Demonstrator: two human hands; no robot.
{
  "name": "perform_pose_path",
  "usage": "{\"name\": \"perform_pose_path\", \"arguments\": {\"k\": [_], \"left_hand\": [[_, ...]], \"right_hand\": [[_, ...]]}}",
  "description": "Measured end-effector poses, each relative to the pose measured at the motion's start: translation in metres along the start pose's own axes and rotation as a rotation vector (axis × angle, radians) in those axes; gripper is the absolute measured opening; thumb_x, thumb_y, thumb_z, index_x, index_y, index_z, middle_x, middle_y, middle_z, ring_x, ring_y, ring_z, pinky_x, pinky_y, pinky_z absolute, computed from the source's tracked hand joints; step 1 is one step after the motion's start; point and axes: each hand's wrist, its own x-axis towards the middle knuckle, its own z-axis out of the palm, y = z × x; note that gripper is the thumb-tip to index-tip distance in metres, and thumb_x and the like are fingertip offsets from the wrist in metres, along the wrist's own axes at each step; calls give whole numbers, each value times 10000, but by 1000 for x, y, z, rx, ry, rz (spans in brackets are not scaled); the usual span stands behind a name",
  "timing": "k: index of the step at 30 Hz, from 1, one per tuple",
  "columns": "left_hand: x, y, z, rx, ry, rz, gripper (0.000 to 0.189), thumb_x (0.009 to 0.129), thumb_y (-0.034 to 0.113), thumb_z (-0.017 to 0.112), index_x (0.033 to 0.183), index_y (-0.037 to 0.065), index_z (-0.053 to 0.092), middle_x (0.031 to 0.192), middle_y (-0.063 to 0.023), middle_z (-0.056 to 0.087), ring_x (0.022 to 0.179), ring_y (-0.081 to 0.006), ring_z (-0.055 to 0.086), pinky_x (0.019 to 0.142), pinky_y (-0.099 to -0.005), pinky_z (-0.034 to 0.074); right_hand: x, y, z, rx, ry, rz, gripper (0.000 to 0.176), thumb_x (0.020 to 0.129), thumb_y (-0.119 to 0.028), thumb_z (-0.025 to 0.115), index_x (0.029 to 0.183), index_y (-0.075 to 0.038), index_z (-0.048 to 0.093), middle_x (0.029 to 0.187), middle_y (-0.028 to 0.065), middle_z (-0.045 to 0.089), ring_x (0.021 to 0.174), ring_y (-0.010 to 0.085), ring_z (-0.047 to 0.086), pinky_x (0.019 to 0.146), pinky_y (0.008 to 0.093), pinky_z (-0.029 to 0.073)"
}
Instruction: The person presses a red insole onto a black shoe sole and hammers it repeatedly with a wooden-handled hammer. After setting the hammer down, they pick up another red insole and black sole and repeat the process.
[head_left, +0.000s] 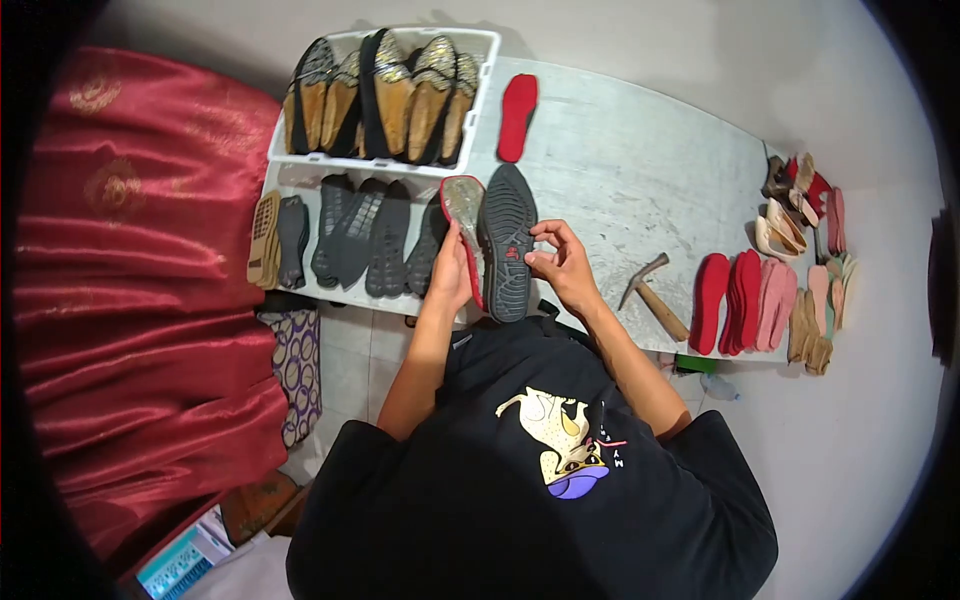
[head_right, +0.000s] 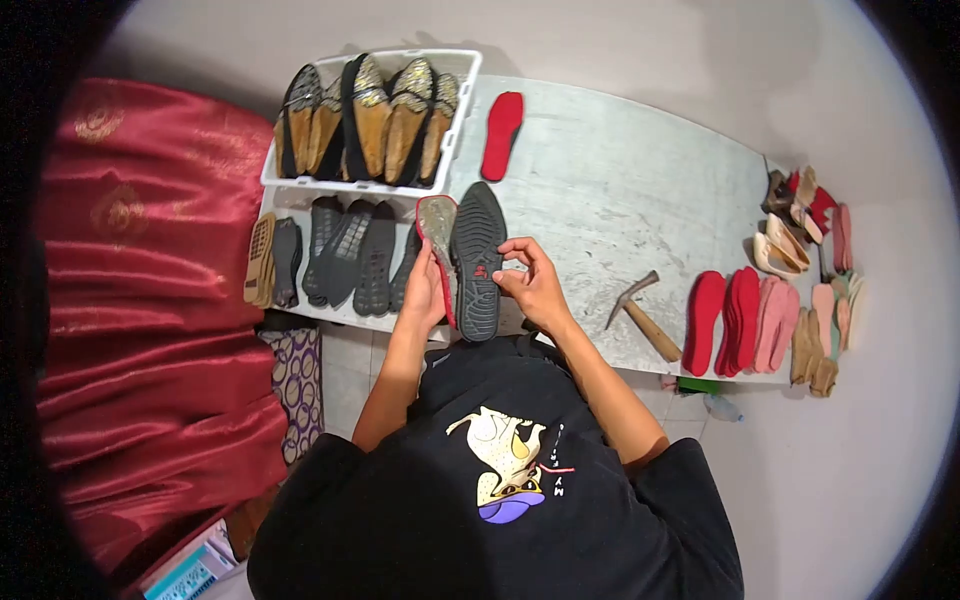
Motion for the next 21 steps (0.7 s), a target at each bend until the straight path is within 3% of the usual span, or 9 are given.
{"name": "perform_pose_path", "arguments": {"k": [4, 10, 14, 17, 21], "left_hand": [[14, -36, 51, 43, -221, -54, 601, 1093, 514, 362, 1453, 44, 464, 1322, -96, 621, 1188, -223, 615, 1030, -400, 500], [21, -73, 100, 130, -246, -114, 628, 1081, 531, 387, 1391, -5, 488, 1272, -156, 638, 1134, -245, 659, 982, -391, 554], [19, -89, 118, 121, -260, -129, 534, 1084, 427, 467, 1338, -39, 523, 1232, -184, 663, 1086, -267, 697, 924, -385, 594], [26, -102, 112, 191, -249, -125, 463, 1076, 360, 513, 1308, -39, 545, 1233, -175, 670, 1061, -259, 707, 892, -382, 605], [13, -103, 133, 187, -234, -101, 394, 1073, 291, 529, 1300, -29, 552, 1229, -166, 680, 1059, -242, 700, 857, -372, 619]], "right_hand": [[-11, -14, -31, -248, 72, -215, 376, 871, 105, 674, 1213, -14, 575, 1168, 75, 594, 878, 82, 604, 810, 244, 504], [-34, -43, -66, -509, 273, -306, 382, 867, 67, 685, 1228, -25, 602, 1061, 96, 676, 894, 126, 638, 795, 262, 516], [-43, -57, -75, -380, 304, -327, 397, 865, 56, 685, 1243, -28, 599, 1024, 100, 694, 908, 138, 637, 779, 267, 522], [-47, -46, -86, -500, 333, -379, 418, 864, 67, 682, 1258, -26, 578, 1083, 98, 669, 904, 132, 640, 770, 271, 544], [-54, -60, -84, -226, 372, -395, 358, 844, 30, 749, 1170, 3, 602, 1168, 92, 582, 879, 129, 646, 736, 269, 590]]}}
